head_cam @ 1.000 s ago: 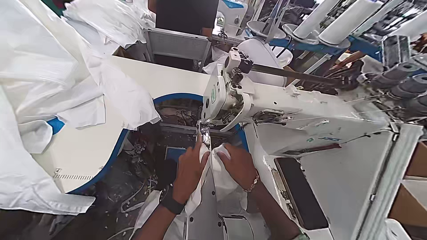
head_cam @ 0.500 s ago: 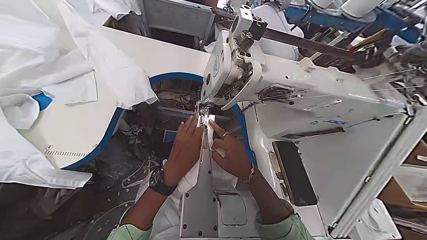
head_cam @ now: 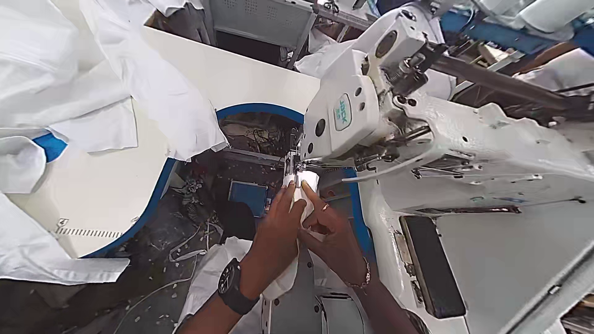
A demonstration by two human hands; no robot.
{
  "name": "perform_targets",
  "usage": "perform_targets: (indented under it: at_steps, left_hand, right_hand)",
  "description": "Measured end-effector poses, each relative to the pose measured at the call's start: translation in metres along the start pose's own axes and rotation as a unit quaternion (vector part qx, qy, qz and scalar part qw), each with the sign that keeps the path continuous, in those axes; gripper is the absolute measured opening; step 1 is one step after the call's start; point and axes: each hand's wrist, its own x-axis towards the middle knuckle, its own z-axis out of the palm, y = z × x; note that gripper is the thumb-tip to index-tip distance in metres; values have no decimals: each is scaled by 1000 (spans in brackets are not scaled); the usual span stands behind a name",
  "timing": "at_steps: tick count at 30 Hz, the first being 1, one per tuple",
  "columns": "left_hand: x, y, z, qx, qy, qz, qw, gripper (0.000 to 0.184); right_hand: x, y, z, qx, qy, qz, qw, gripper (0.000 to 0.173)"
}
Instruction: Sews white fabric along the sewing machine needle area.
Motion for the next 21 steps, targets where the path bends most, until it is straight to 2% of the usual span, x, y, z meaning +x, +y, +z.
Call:
perform_targets:
  at_steps: [3, 5, 8, 11, 13, 15, 17, 19, 21]
  left_hand:
    - [2, -5, 6, 0, 19, 6, 1000, 28]
    - [6, -6, 7, -1, 21, 7, 1000, 28]
    - [7, -7, 8, -29, 34, 3, 999, 31]
    - [9, -8, 12, -51, 45, -26, 997, 27]
    - [15, -11, 15, -38, 63, -39, 997, 23]
    - [22, -12, 16, -23, 83, -48, 995, 22]
    - [13, 0, -1, -46, 50, -103, 992, 26]
    - [-12, 13, -36, -121, -89, -185, 971, 37]
    - [-44, 24, -58, -125, -199, -213, 949, 30]
  right_hand:
    - [6, 9, -5, 83, -15, 17, 996, 19]
    - [8, 10, -6, 81, -15, 19, 996, 19]
    - [4, -2, 5, -42, 32, 1, 999, 18]
    - [1, -13, 22, -201, 106, -29, 973, 17]
    - [5, -16, 32, -257, 144, -32, 955, 19]
    - [7, -20, 29, -281, 141, -26, 949, 21]
    - [-10, -36, 9, -305, 80, 11, 949, 21]
    - [-42, -43, -19, -311, -21, 97, 945, 21]
    - [-73, -23, -48, -243, -180, 241, 922, 30]
